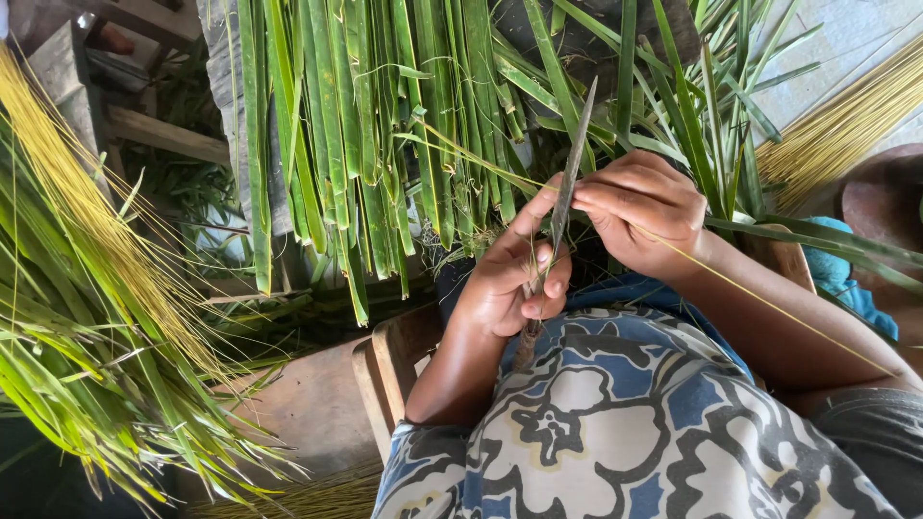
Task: Stripping the midrib from long green leaves using a knife
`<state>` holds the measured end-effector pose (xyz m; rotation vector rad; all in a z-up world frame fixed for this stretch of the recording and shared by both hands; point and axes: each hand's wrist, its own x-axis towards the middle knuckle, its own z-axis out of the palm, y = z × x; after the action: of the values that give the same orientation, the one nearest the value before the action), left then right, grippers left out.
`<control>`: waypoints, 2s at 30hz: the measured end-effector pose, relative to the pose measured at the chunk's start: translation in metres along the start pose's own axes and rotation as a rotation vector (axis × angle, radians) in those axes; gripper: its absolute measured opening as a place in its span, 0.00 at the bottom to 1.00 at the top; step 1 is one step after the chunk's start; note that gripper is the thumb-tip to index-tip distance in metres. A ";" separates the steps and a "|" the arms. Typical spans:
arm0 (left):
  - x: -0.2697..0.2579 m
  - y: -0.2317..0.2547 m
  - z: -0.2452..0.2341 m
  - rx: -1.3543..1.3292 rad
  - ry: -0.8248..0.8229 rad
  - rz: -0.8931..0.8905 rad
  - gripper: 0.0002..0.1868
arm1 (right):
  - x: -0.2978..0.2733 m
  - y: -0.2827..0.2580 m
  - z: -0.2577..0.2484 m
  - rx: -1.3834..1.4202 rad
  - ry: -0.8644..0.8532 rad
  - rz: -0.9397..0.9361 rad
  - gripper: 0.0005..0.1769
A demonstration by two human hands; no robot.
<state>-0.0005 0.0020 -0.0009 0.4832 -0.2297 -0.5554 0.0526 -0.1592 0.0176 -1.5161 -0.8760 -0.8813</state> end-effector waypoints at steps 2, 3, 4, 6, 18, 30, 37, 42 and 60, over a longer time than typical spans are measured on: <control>-0.001 -0.001 -0.005 0.017 0.010 0.009 0.33 | -0.001 0.000 0.000 -0.005 -0.006 -0.004 0.04; -0.002 -0.002 -0.007 0.033 0.021 0.017 0.33 | -0.001 0.000 0.000 -0.010 -0.013 -0.008 0.03; -0.001 -0.001 -0.009 0.034 0.021 0.018 0.33 | -0.002 0.000 0.000 -0.009 -0.013 -0.008 0.03; 0.000 0.002 -0.013 0.016 0.049 0.056 0.32 | -0.004 0.001 0.001 -0.008 0.002 -0.007 0.03; -0.012 0.034 -0.040 -0.009 0.103 0.215 0.29 | -0.003 0.003 -0.009 0.007 -0.003 -0.015 0.03; -0.025 0.056 -0.046 -0.088 0.186 0.318 0.34 | -0.006 -0.004 -0.019 -0.133 -0.158 -0.010 0.06; -0.025 0.057 -0.058 -0.015 0.263 0.408 0.32 | -0.010 -0.002 -0.023 -0.162 -0.150 -0.022 0.06; -0.026 0.064 -0.054 0.079 0.369 0.451 0.35 | -0.003 -0.006 -0.025 -0.136 -0.146 0.034 0.05; -0.018 0.038 -0.049 -0.269 0.136 0.327 0.28 | -0.012 0.009 -0.019 0.279 -0.063 0.329 0.15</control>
<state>0.0183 0.0587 -0.0253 0.2137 -0.0983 -0.2273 0.0536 -0.1795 0.0048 -1.3957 -0.7327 -0.4534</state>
